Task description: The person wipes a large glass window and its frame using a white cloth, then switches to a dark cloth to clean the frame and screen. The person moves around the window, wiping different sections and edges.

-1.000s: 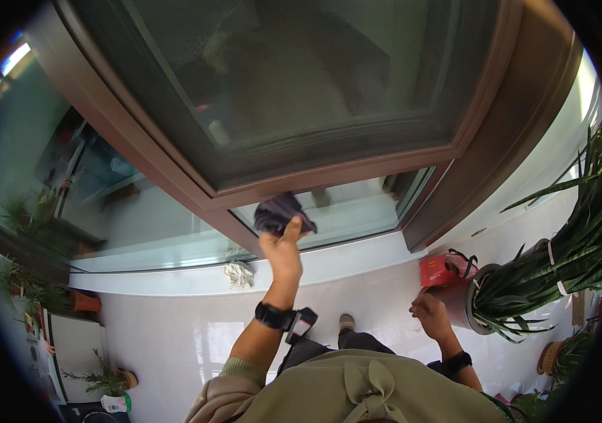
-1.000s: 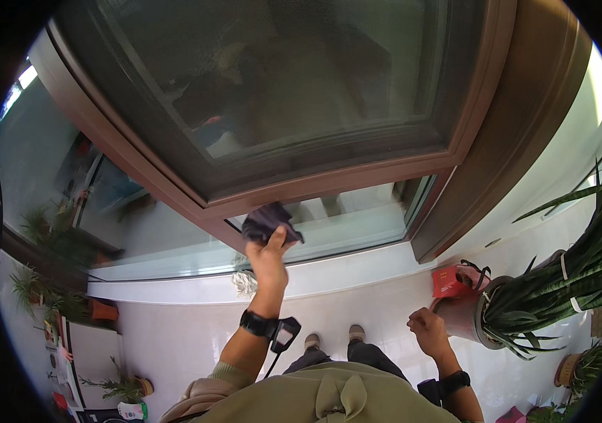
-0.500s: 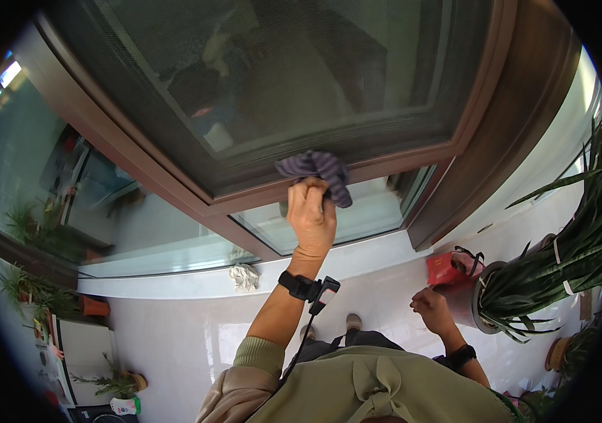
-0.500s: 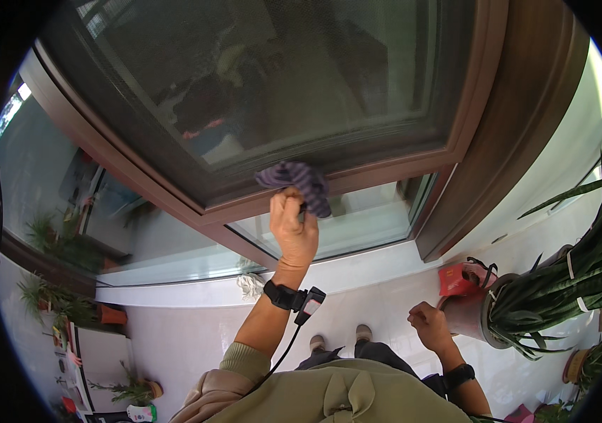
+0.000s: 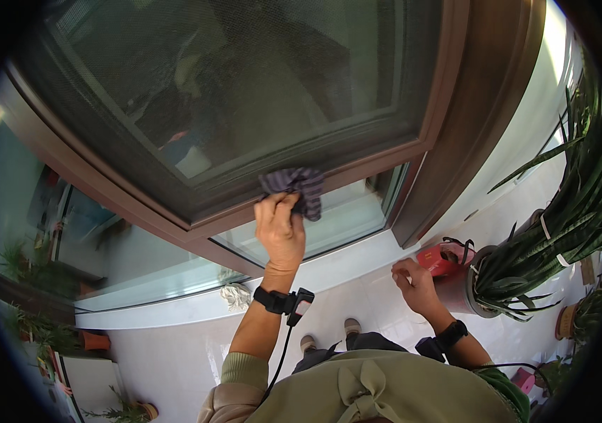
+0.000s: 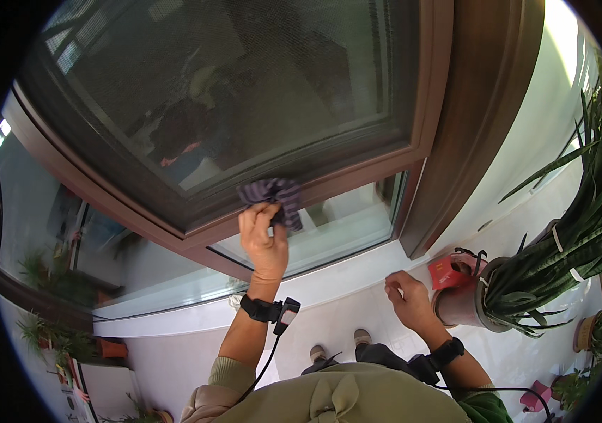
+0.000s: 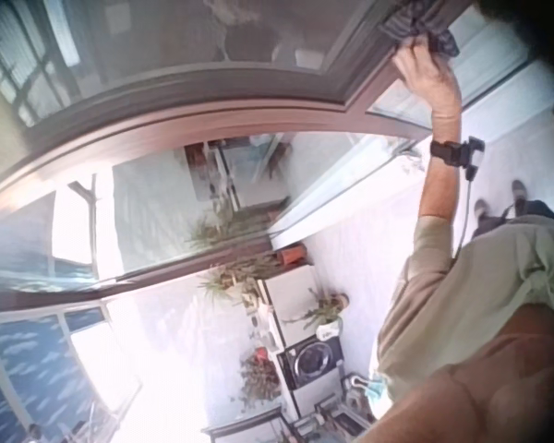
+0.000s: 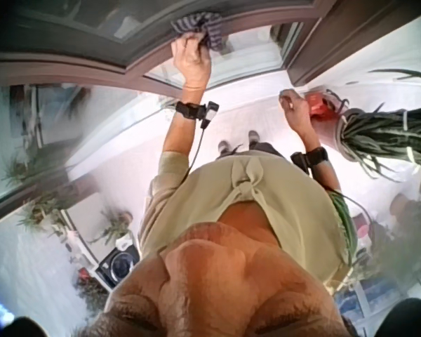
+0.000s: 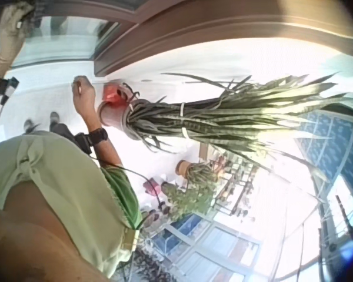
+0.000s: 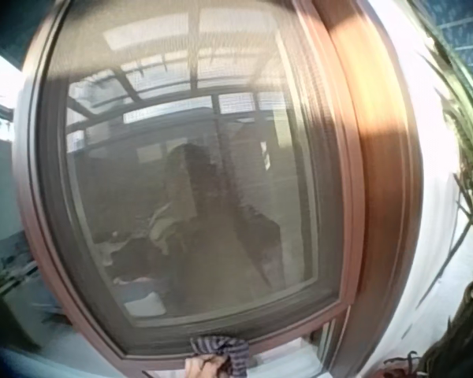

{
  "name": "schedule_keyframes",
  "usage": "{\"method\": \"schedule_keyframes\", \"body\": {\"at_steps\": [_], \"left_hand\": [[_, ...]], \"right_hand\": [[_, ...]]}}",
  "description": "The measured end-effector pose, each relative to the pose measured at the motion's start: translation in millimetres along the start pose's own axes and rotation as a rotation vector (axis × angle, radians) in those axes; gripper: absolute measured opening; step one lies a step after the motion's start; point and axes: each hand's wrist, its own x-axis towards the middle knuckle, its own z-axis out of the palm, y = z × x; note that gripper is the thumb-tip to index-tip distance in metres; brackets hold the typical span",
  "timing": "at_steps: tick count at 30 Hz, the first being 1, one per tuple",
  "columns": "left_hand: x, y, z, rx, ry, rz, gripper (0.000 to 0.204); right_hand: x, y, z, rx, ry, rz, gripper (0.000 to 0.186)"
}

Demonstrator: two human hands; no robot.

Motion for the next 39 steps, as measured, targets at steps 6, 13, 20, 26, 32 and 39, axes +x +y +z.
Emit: {"method": "schedule_keyframes", "body": {"at_steps": [6, 13, 20, 26, 32, 39], "left_hand": [[-16.5, 52.6, 0.9, -0.561, -0.471, -0.223, 0.031], [-37.4, 11.2, -28.3, -1.269, -0.365, -0.93, 0.016], [-27.8, -36.8, -110.9, -0.687, -0.485, -0.413, 0.047], [-11.0, -132.0, -188.1, -0.492, 0.023, -0.412, 0.019], [19.8, -168.3, -192.6, -0.427, -0.028, -0.423, 0.019], [34.1, -164.7, -186.4, -0.326, -0.022, -0.293, 0.021]], "right_hand": [[56.6, -89.6, 15.2, 0.025, 0.236, -0.524, 0.053], [72.6, -113.7, 78.8, 0.27, 0.131, -0.521, 0.067], [108.0, -138.4, 104.6, 0.281, 0.55, -0.514, 0.051], [156.0, -150.7, 110.4, 0.206, 1.065, -0.376, 0.044], [129.8, -160.0, 238.1, -0.002, 0.842, -0.625, 0.046], [159.1, -122.4, 179.9, 0.011, 1.085, -0.463, 0.05]]}}
